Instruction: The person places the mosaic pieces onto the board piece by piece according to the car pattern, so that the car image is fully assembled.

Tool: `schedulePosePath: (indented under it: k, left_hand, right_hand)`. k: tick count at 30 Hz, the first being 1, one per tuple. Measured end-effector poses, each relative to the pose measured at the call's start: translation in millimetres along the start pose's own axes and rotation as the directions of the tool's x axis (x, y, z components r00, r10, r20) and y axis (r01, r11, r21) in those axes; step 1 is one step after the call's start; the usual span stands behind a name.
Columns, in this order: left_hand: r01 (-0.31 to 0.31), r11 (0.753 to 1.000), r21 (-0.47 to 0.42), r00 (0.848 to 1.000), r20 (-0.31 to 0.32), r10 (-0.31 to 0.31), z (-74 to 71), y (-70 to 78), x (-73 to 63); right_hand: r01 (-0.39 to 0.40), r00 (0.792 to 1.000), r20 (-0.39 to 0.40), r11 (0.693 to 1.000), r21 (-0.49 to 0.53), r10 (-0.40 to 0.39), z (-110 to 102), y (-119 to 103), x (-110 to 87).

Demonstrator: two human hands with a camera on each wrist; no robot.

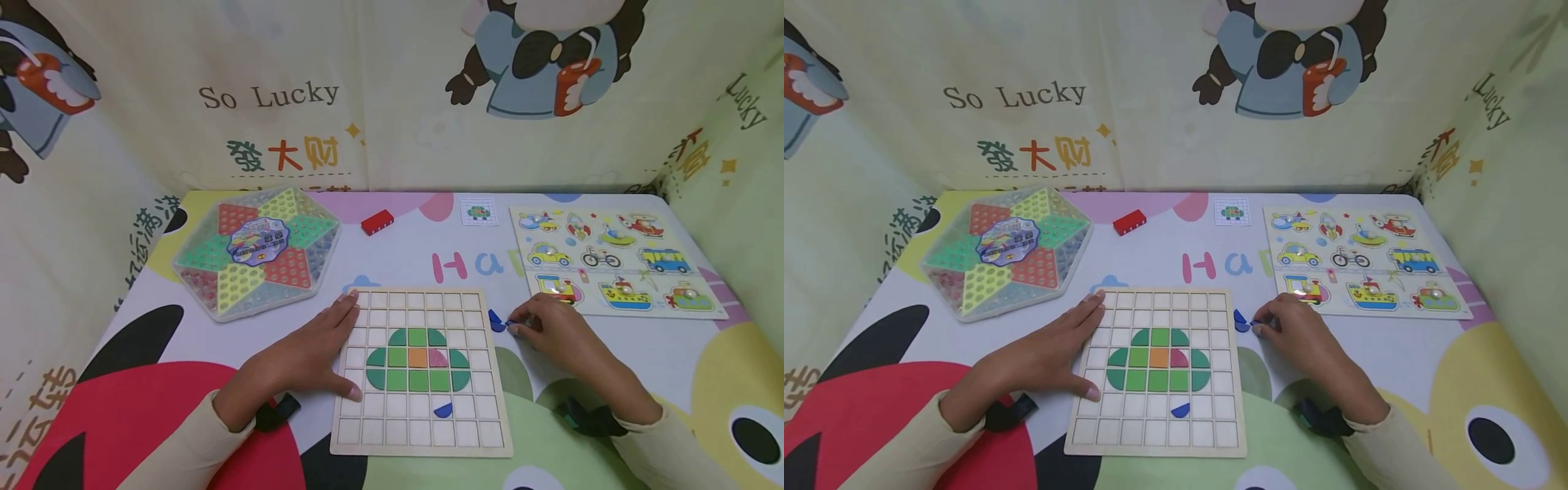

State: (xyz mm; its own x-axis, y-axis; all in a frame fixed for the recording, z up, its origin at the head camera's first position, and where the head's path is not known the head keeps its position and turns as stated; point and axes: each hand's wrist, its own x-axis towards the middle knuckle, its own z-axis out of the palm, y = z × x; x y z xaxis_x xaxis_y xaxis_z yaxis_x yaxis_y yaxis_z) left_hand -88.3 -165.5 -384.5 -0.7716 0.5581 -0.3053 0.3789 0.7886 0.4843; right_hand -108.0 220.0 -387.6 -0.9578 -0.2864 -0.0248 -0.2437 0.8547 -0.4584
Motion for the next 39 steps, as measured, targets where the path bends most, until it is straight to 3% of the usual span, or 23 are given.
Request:
schedulePosePath:
  k: [6, 16, 31, 39]
  left_hand:
    - [-0.003, 1.000, 0.007, 1.000, 0.000, 0.003, -0.1, -0.4, -0.2]
    - [-0.003, 1.000, 0.006, 1.000, -0.001, 0.003, 0.2, -0.8, 0.0]
    - [-0.012, 1.000, 0.008, 1.000, -0.004, 0.012, 0.5, -1.5, 0.5]
    - [-0.015, 1.000, 0.019, 1.000, -0.001, 0.015, 0.4, -1.7, 1.3]
  right_hand:
    - [0.037, 0.999, -0.024, 0.996, -0.084, -0.039, 0.6, -2.3, -0.9]
    - [0.005, 0.999, -0.034, 0.998, -0.066, -0.007, 0.4, -1.0, -0.9]
    - [0.046, 0.998, -0.032, 0.999, -0.017, -0.046, 0.8, 1.3, -0.3]
    - [0.166, 0.986, -0.002, 0.984, 0.063, -0.166, -1.3, 1.6, 3.2]
